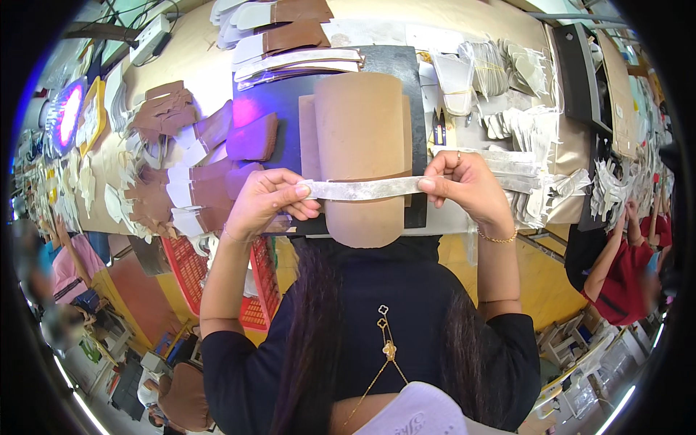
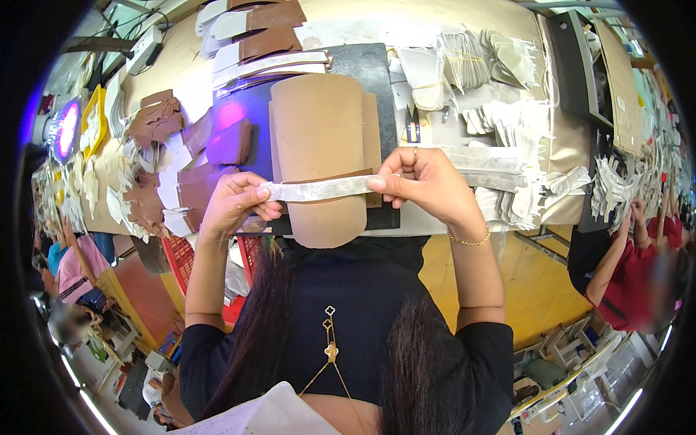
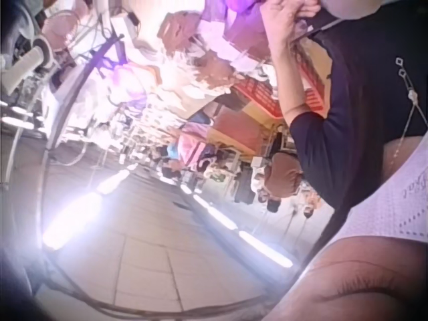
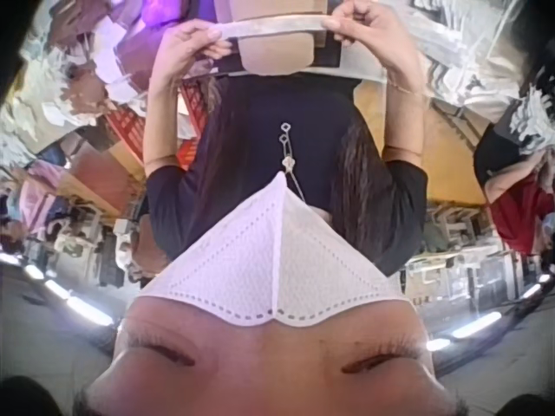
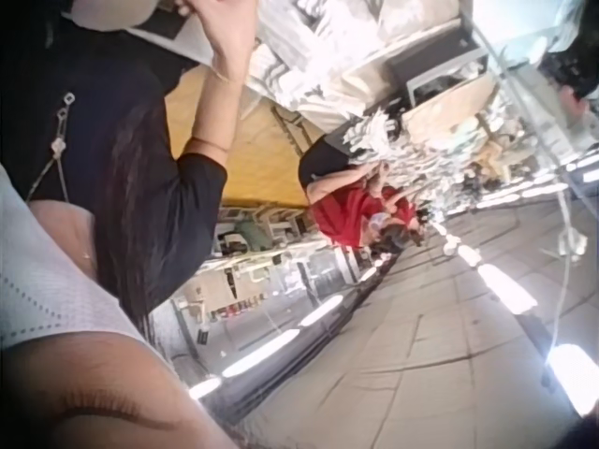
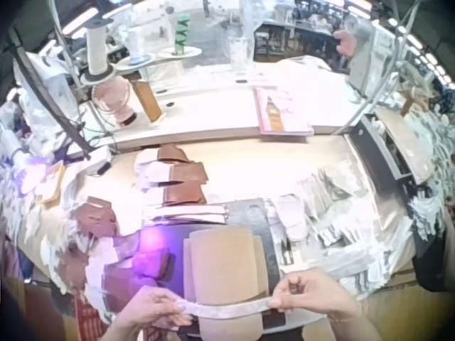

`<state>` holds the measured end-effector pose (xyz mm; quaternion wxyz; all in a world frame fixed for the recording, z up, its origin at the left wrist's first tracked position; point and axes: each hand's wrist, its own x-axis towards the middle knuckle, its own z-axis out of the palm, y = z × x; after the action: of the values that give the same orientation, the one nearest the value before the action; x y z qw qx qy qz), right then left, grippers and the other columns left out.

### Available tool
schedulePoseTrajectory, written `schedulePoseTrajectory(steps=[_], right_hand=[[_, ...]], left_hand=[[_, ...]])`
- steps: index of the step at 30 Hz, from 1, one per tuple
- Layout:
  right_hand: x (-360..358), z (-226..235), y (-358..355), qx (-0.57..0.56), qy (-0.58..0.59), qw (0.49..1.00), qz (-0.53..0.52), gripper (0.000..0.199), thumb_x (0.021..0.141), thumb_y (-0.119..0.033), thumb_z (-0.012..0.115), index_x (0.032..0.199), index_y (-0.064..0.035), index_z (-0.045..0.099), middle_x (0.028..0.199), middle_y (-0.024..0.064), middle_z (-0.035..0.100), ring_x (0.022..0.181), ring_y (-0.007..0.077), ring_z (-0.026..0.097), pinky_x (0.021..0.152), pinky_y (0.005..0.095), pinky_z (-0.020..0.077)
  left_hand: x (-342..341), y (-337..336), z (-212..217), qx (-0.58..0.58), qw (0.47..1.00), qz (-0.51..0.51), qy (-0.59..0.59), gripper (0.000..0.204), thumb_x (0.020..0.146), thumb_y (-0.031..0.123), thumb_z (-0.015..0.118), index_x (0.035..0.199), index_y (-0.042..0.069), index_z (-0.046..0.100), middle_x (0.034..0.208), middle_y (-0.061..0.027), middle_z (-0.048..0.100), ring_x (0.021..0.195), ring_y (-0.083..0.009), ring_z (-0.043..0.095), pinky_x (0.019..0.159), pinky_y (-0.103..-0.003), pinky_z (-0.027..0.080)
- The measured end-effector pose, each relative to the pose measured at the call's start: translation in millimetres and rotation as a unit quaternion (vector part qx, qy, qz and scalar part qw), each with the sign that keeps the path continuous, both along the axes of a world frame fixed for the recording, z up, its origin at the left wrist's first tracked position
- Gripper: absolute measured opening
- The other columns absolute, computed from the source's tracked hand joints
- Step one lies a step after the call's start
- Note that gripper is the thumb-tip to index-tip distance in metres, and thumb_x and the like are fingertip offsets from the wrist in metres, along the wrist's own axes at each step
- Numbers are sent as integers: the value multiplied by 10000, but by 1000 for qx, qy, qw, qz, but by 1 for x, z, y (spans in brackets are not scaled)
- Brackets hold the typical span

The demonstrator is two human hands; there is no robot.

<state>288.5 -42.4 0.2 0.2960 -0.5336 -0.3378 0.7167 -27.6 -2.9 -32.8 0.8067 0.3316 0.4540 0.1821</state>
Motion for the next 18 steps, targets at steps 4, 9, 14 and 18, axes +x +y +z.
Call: schedulePoseTrajectory(steps=[4,9,14,18], right_hand=[[-4,-19,-3,-19,37,999,-13,176,807,-160,705,763,-45,580,653,-1,587,556,39,541,520,165,437],[-9,-37,-4,-27,89,996,-10,223,813,-222,711,777,-46,578,675,5,603,564,38,545,530,159,445],[-14,-54,-12,-52,132,989,-49,233,817,-235,706,803,-47,570,682,9,607,575,49,560,524,164,446],[-17,-60,-18,-58,171,979,-88,215,832,-223,689,822,-47,567,683,9,599,554,53,554,498,165,429]], left_hand=[[3,2,-4,-2,1000,-15,6,178,870,100,606,922,-70,604,786,-173,670,652,-184,670,598,-250,556],[7,3,-10,-21,1000,-12,3,152,869,81,600,914,-64,603,764,-164,666,633,-184,666,581,-258,556],[8,3,-12,-30,1000,-7,3,111,870,52,583,905,-52,601,758,-163,664,627,-195,667,569,-269,558],[8,2,-13,-35,999,0,-1,93,869,41,576,908,-41,599,757,-165,663,624,-211,668,559,-281,558]])
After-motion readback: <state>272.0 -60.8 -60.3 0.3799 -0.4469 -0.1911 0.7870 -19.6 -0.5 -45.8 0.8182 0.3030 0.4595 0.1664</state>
